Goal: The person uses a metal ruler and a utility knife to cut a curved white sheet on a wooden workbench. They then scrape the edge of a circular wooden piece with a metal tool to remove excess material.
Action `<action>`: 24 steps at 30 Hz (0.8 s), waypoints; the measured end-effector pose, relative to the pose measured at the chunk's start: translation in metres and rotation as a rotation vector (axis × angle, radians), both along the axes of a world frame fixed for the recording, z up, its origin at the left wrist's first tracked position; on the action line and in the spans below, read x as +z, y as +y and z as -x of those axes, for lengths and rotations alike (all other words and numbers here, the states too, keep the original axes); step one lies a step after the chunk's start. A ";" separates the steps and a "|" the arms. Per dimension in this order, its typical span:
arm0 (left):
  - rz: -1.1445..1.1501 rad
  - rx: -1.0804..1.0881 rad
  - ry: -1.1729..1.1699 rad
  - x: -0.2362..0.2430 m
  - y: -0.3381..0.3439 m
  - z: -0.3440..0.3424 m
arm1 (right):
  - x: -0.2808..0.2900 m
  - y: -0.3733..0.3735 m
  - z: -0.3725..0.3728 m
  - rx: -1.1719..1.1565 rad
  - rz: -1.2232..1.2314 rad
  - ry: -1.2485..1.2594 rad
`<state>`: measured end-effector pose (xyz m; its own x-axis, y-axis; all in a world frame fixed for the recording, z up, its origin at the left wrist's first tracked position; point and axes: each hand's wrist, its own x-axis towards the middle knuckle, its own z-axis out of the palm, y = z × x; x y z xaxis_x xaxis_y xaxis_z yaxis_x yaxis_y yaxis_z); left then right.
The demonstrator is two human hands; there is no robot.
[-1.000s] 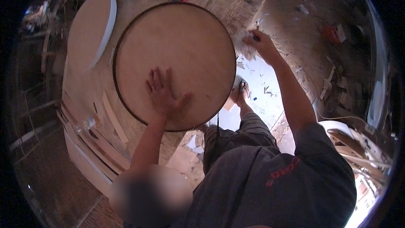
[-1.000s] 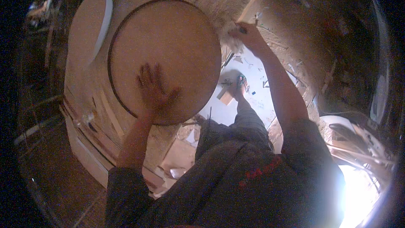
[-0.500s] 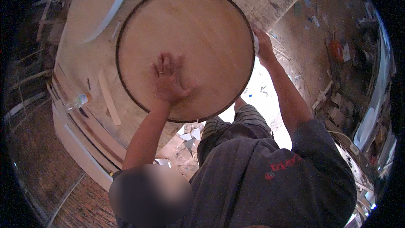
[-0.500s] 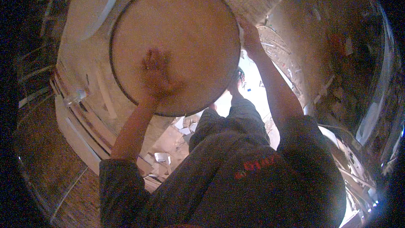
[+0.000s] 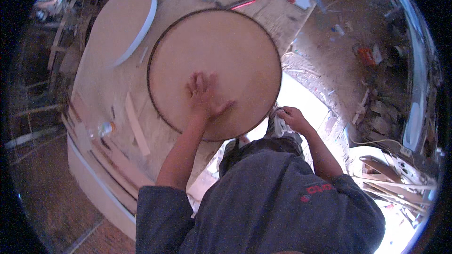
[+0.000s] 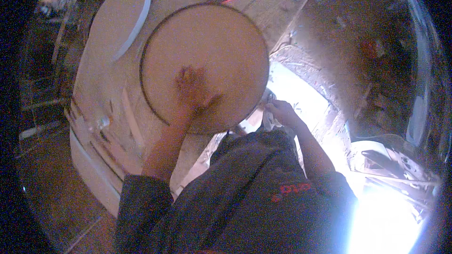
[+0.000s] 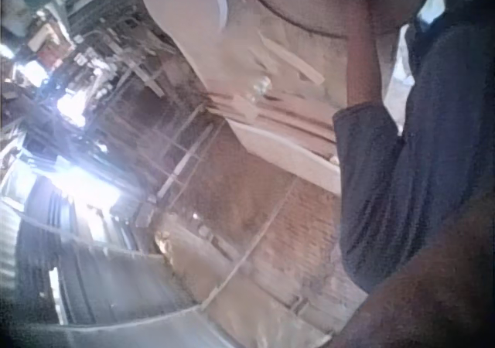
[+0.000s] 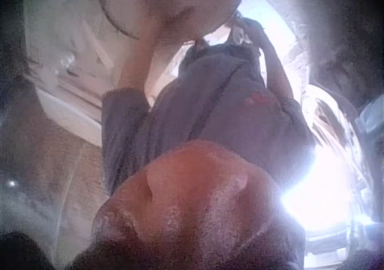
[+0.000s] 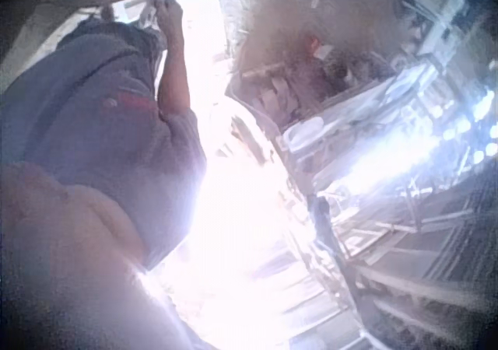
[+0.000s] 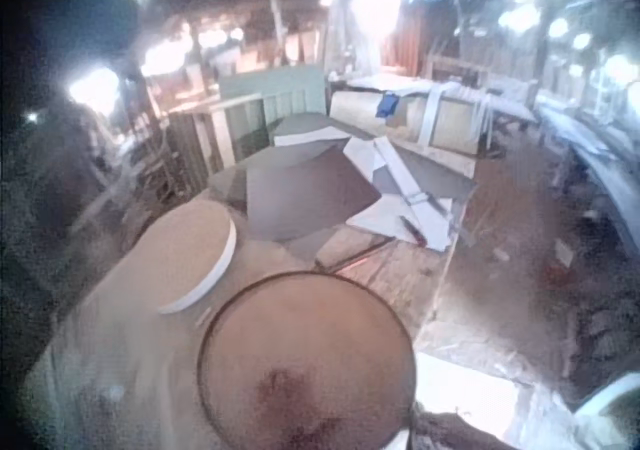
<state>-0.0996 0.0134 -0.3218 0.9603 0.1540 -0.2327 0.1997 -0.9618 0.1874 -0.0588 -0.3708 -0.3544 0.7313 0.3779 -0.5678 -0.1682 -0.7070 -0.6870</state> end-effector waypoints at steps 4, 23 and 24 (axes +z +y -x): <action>-0.004 0.016 -0.074 -0.014 0.004 0.003 | 0.059 -0.023 -0.053 -0.235 0.000 -0.113; -0.258 0.529 -0.189 -0.013 -0.055 0.076 | 0.046 0.099 -0.507 0.445 0.029 -0.925; -0.255 0.655 -0.211 -0.003 -0.073 0.084 | 0.054 0.113 -0.511 0.336 0.120 -0.790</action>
<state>-0.1839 -0.0593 -0.3248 0.6733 0.7363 0.0670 0.7328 -0.6767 0.0719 0.4521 -0.2578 -0.3006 0.7888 0.6146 0.0100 0.5576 -0.7086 -0.4324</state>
